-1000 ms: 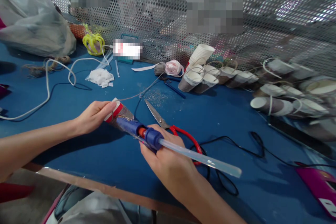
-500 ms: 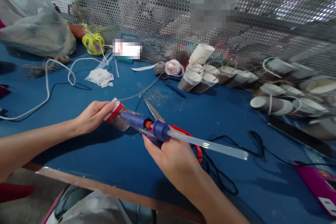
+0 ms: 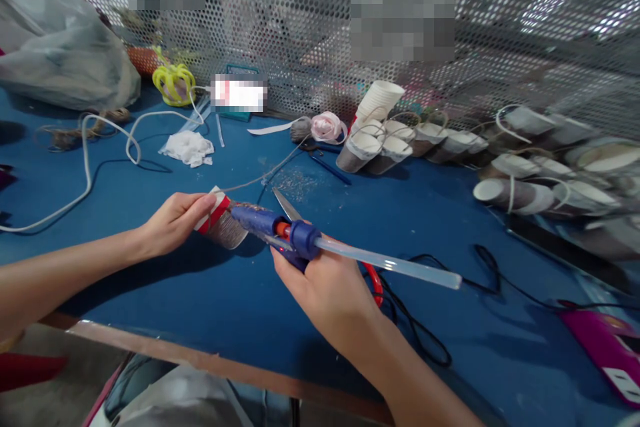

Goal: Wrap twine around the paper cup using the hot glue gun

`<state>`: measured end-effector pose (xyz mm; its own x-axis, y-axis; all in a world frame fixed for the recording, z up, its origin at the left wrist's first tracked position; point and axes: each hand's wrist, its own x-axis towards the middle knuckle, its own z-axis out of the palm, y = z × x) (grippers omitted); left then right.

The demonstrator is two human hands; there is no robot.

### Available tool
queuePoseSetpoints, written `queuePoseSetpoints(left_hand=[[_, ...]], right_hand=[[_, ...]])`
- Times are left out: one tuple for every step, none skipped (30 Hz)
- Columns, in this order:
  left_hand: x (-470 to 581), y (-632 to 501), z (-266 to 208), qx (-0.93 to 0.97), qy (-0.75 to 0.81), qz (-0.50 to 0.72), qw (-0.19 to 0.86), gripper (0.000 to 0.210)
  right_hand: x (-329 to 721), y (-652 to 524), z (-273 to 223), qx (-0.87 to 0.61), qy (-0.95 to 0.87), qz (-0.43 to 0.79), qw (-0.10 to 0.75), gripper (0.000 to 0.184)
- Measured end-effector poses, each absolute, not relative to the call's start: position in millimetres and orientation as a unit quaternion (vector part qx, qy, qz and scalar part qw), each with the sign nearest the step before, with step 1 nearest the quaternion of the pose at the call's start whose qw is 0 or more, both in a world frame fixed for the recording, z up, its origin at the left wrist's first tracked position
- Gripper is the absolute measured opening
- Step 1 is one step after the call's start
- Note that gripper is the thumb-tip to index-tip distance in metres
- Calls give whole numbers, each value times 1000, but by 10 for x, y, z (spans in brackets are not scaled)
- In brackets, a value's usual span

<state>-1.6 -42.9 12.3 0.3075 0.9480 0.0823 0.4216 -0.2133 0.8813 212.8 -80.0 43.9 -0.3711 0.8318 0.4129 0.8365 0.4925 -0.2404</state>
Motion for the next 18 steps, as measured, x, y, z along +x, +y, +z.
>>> queuePoseSetpoints(left_hand=[[-16, -431, 125, 705, 484, 331, 399, 47], [-16, -433, 126, 705, 485, 330, 398, 47], [-17, -434, 126, 705, 488, 328, 395, 47], [-18, -434, 125, 705, 491, 327, 393, 47], [-19, -434, 123, 705, 493, 327, 391, 47], [-21, -433, 120, 705, 493, 326, 391, 47], [-21, -432, 118, 705, 493, 326, 392, 48], [-21, -432, 116, 705, 492, 326, 393, 48], [-21, -432, 116, 705, 493, 326, 393, 48], [-20, -432, 116, 704, 494, 326, 392, 48], [-19, -432, 117, 703, 495, 326, 392, 48], [-18, -432, 119, 703, 495, 327, 393, 48], [-17, -432, 121, 703, 494, 327, 395, 49], [-17, -433, 122, 702, 490, 328, 398, 48], [-17, -432, 122, 702, 486, 329, 403, 48], [-18, -432, 122, 703, 481, 330, 407, 48], [-20, -432, 122, 703, 480, 331, 407, 48], [-21, -431, 121, 704, 482, 331, 403, 48]], right_hand=[[2132, -799, 446, -499, -833, -11, 239, 31], [2134, -799, 461, -491, -840, -21, 230, 30], [2133, -798, 481, -483, -847, -29, 222, 30], [2129, -799, 503, -476, -852, -35, 215, 30], [2123, -800, 523, -471, -856, -39, 211, 30], [2116, -800, 541, -469, -857, -41, 210, 30], [2108, -800, 553, -466, -858, -47, 212, 31], [2101, -799, 560, -460, -861, -56, 210, 31], [2096, -798, 561, -452, -865, -63, 210, 32], [2091, -798, 557, -444, -868, -68, 210, 31], [2088, -800, 549, -442, -869, -69, 211, 30], [2086, -803, 540, -447, -866, -66, 215, 29], [2082, -808, 531, -457, -859, -61, 222, 28], [2078, -814, 526, -468, -852, -51, 227, 27], [2073, -819, 526, -476, -848, -42, 230, 27], [2068, -822, 531, -479, -846, -32, 231, 27], [2064, -821, 541, -478, -847, -23, 231, 27], [2061, -818, 552, -475, -849, -16, 230, 26]])
